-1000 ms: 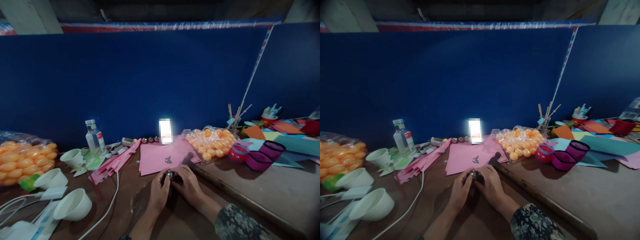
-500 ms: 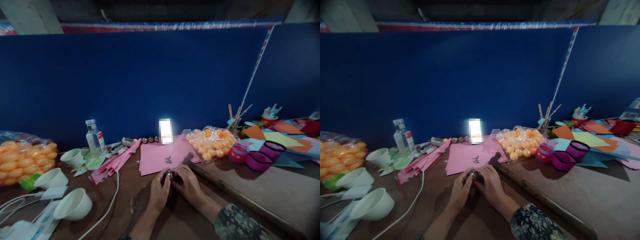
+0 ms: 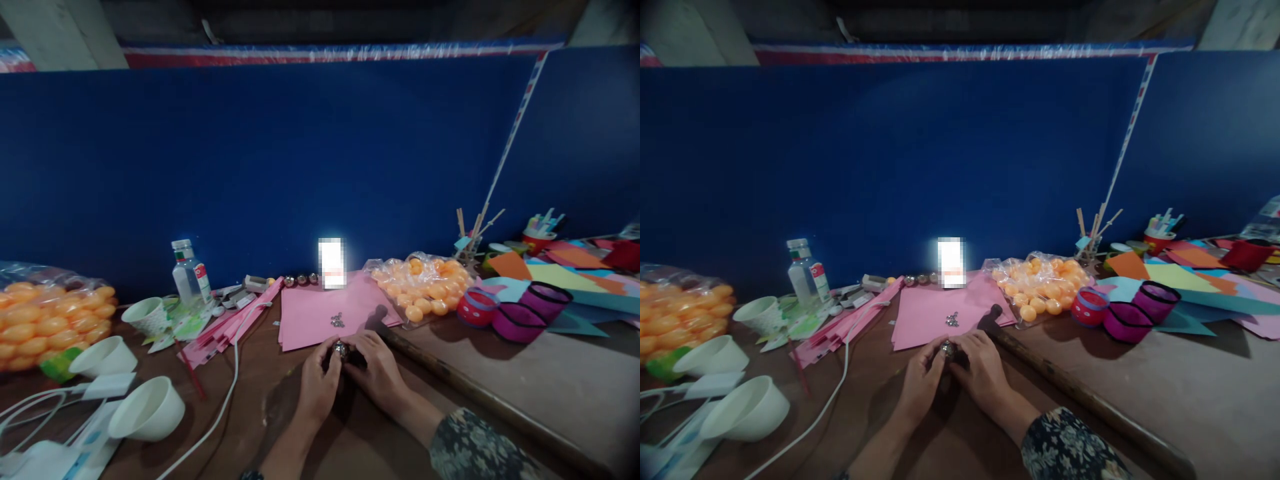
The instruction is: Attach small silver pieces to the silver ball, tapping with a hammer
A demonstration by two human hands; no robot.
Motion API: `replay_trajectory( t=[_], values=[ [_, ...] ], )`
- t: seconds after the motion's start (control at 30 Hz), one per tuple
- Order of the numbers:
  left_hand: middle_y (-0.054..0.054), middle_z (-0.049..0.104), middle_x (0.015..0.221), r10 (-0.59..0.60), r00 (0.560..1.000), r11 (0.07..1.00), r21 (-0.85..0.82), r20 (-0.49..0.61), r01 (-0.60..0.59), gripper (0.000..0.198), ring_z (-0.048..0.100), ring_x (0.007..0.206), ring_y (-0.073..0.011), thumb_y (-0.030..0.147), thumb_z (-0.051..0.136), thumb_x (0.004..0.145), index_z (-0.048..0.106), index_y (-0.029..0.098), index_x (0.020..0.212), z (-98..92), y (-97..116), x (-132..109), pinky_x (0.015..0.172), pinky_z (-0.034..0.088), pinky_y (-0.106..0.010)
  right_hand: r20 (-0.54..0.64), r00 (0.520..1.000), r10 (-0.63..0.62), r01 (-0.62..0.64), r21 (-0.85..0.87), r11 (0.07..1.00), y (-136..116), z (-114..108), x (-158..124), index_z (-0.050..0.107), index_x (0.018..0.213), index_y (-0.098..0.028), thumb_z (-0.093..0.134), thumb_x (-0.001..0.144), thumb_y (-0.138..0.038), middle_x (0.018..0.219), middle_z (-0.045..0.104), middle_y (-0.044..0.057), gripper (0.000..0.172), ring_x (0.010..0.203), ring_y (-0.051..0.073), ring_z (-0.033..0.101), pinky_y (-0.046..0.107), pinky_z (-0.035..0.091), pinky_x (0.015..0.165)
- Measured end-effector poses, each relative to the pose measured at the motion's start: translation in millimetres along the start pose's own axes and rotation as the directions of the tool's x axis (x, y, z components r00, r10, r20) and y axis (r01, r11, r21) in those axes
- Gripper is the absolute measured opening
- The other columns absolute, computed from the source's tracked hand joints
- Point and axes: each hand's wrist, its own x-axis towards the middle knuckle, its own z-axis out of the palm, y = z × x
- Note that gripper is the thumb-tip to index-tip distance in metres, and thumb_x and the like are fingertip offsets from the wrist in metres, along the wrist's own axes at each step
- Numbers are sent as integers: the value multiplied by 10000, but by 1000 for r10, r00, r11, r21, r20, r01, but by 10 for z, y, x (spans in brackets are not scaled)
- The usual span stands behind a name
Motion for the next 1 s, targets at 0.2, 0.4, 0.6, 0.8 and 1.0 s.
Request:
replay_trajectory(
  t=[0.2, 0.4, 0.6, 0.8, 1.0],
  values=[
    [-70, 626, 1070, -16, 1000, 1000, 1, -8, 16, 317, 551, 1020, -193, 270, 483, 776, 588, 162, 1055, -2, 14, 2, 929, 395, -346, 6, 1000, -7, 7, -7, 1000, 1, -1, 6, 573, 995, -211, 597, 728, -175, 942, 624, 44, 270, 873, 209, 501, 350, 403, 794],
    [-75, 614, 1098, -10, 1000, 999, -40, 4, 10, 340, 545, 1037, -186, 262, 478, 775, 566, 155, 1086, 5, -19, -2, 931, 396, -330, 6, 1000, -2, 2, -9, 1000, -1, 2, 8, 574, 968, -210, 637, 698, -190, 935, 627, 48, 277, 869, 220, 504, 359, 406, 785],
    [-79, 621, 1087, -5, 1000, 1000, -6, -10, 5, 326, 550, 1030, -192, 263, 476, 776, 589, 152, 1062, 4, -32, 6, 934, 396, -337, -5, 1000, -16, 16, -5, 1000, 6, 14, 4, 574, 971, -202, 629, 703, -191, 934, 628, 53, 274, 864, 217, 510, 359, 413, 781],
    [-74, 606, 1115, 8, 1000, 1000, -13, -18, -8, 341, 536, 1049, -188, 270, 477, 788, 567, 163, 1100, 13, -35, 3, 947, 386, -339, -11, 1000, -2, 2, 4, 1000, -8, 5, -6, 560, 1015, -206, 598, 716, -145, 977, 613, 55, 307, 909, 217, 499, 370, 410, 823],
    [-73, 603, 1116, 8, 1000, 1000, -19, -25, -9, 378, 533, 1053, -194, 293, 535, 757, 556, 171, 1114, 10, 25, -15, 940, 392, -336, -23, 1000, -4, 4, 7, 1000, 7, 24, -16, 523, 1104, -218, 555, 723, -109, 1037, 595, 56, 398, 952, 208, 496, 381, 407, 863]
  ],
)
